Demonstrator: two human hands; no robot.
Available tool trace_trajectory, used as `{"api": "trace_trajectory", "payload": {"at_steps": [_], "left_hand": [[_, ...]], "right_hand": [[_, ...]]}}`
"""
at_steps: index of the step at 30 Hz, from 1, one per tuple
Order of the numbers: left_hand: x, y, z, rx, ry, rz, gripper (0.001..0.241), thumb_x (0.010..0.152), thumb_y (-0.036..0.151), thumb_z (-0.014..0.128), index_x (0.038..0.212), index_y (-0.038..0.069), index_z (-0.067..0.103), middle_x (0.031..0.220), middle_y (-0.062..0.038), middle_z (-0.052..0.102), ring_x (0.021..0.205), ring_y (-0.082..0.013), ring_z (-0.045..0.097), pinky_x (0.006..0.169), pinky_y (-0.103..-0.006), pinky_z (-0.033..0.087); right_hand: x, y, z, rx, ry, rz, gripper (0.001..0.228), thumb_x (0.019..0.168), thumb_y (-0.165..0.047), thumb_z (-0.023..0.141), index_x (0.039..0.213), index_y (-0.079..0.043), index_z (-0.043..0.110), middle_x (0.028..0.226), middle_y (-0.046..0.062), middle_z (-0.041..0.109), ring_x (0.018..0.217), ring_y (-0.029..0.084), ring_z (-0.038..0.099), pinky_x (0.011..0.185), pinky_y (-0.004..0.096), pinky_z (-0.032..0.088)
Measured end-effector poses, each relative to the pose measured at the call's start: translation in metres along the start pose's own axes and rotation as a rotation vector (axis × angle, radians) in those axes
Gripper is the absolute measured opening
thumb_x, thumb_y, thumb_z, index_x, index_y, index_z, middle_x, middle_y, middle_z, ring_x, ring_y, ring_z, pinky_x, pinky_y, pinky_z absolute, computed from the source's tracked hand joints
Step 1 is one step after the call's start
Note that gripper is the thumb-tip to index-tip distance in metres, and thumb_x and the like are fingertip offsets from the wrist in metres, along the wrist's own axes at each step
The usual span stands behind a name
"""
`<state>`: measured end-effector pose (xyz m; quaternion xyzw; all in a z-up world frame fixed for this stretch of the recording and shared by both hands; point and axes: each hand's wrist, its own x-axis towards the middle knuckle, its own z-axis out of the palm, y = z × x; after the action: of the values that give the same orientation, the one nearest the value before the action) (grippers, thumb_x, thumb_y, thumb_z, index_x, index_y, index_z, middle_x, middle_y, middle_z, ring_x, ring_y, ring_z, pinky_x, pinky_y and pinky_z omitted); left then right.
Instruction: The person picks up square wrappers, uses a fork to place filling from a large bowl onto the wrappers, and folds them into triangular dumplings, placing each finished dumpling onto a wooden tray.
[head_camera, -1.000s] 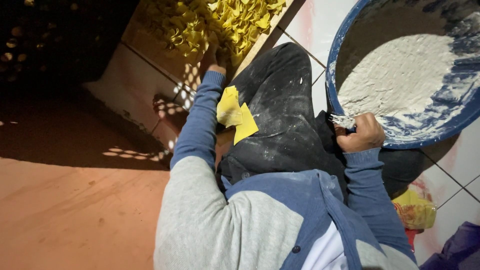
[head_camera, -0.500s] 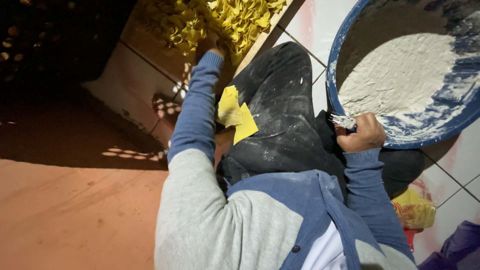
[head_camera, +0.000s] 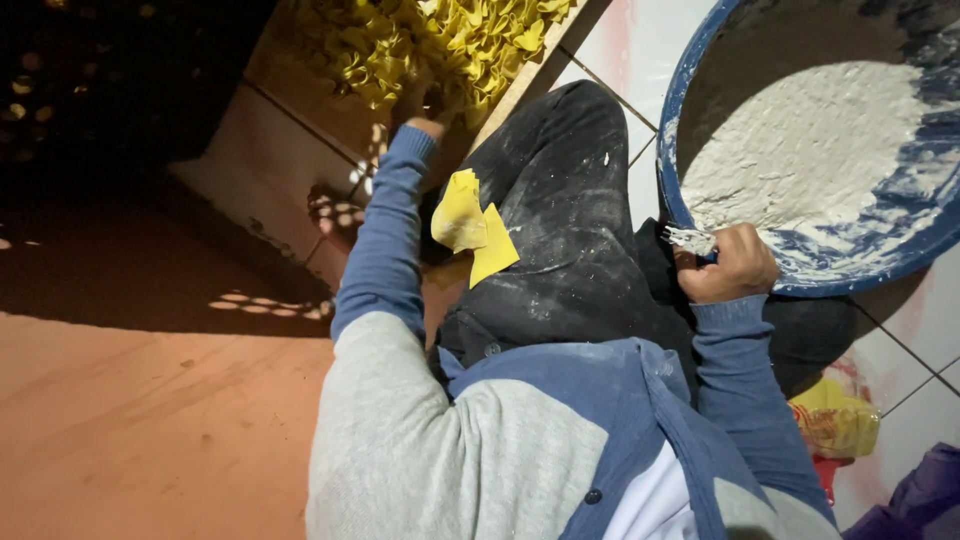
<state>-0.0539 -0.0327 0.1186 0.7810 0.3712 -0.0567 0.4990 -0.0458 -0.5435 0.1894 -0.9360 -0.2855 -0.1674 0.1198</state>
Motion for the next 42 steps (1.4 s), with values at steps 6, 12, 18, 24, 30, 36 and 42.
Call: {"api": "trace_trajectory", "payload": {"at_steps": [6,12,18,24,30,36,42], "left_hand": [[0.014,0.024,0.028,-0.124,0.232,-0.129,0.028,0.088,0.007,0.074,0.113,0.019,0.067,0.106,-0.006,0.076,0.09,-0.0208,0.079,0.076,-0.0339,0.073],[0.013,0.031,0.016,-0.221,0.186,-0.235,0.018,0.092,0.003,0.07,0.107,0.013,0.068,0.105,-0.007,0.077,0.09,-0.017,0.081,0.076,-0.0276,0.075],[0.01,-0.072,0.002,0.317,-0.149,-0.505,0.075,0.082,0.061,0.07,0.129,0.002,0.066,0.136,-0.018,0.064,0.12,-0.0326,0.063,0.105,-0.0354,0.052],[-0.001,-0.079,0.023,0.009,0.121,-0.499,0.048,0.08,0.05,0.065,0.121,0.025,0.066,0.106,0.001,0.077,0.107,-0.0168,0.074,0.096,-0.0343,0.06],[0.021,-0.091,0.051,0.426,-0.036,-0.043,0.045,0.089,0.035,0.07,0.128,0.014,0.069,0.12,-0.016,0.072,0.121,-0.0315,0.066,0.106,-0.0398,0.054],[0.012,-0.072,0.044,0.403,-0.137,-0.23,0.05,0.091,0.037,0.06,0.13,0.005,0.066,0.131,-0.018,0.067,0.129,-0.0304,0.06,0.115,-0.0416,0.046],[-0.074,-0.032,-0.024,0.367,0.085,0.337,0.015,0.092,0.039,0.074,0.105,0.03,0.073,0.093,0.003,0.077,0.095,-0.023,0.073,0.086,-0.0429,0.057]], "right_hand": [[-0.001,0.0,-0.001,0.015,-0.027,0.01,0.042,0.083,-0.03,0.079,0.073,-0.007,0.046,0.075,0.013,0.048,0.056,0.034,0.044,0.05,0.045,0.028],[0.004,-0.004,-0.007,0.026,-0.024,0.013,0.037,0.082,-0.026,0.082,0.076,-0.008,0.051,0.078,0.014,0.052,0.061,0.039,0.051,0.052,0.049,0.034],[-0.002,0.0,-0.002,0.025,-0.033,-0.006,0.05,0.09,-0.034,0.083,0.073,-0.007,0.045,0.076,0.016,0.049,0.06,0.04,0.049,0.052,0.05,0.031],[-0.006,0.0,0.012,0.102,0.248,0.111,0.029,0.074,-0.035,0.079,0.073,-0.021,0.054,0.072,-0.004,0.04,0.055,0.024,0.048,0.062,0.026,0.045],[0.0,0.005,0.012,0.137,0.18,-0.008,0.029,0.076,-0.033,0.082,0.08,-0.018,0.059,0.077,-0.001,0.045,0.062,0.028,0.059,0.064,0.031,0.05],[0.01,-0.007,0.002,0.14,0.21,0.053,0.025,0.073,-0.027,0.08,0.075,-0.018,0.057,0.072,-0.002,0.036,0.054,0.027,0.049,0.062,0.028,0.046],[-0.014,0.018,0.02,0.122,0.166,-0.022,0.033,0.082,-0.039,0.085,0.081,-0.017,0.061,0.078,0.0,0.046,0.064,0.027,0.06,0.067,0.03,0.052]]}}
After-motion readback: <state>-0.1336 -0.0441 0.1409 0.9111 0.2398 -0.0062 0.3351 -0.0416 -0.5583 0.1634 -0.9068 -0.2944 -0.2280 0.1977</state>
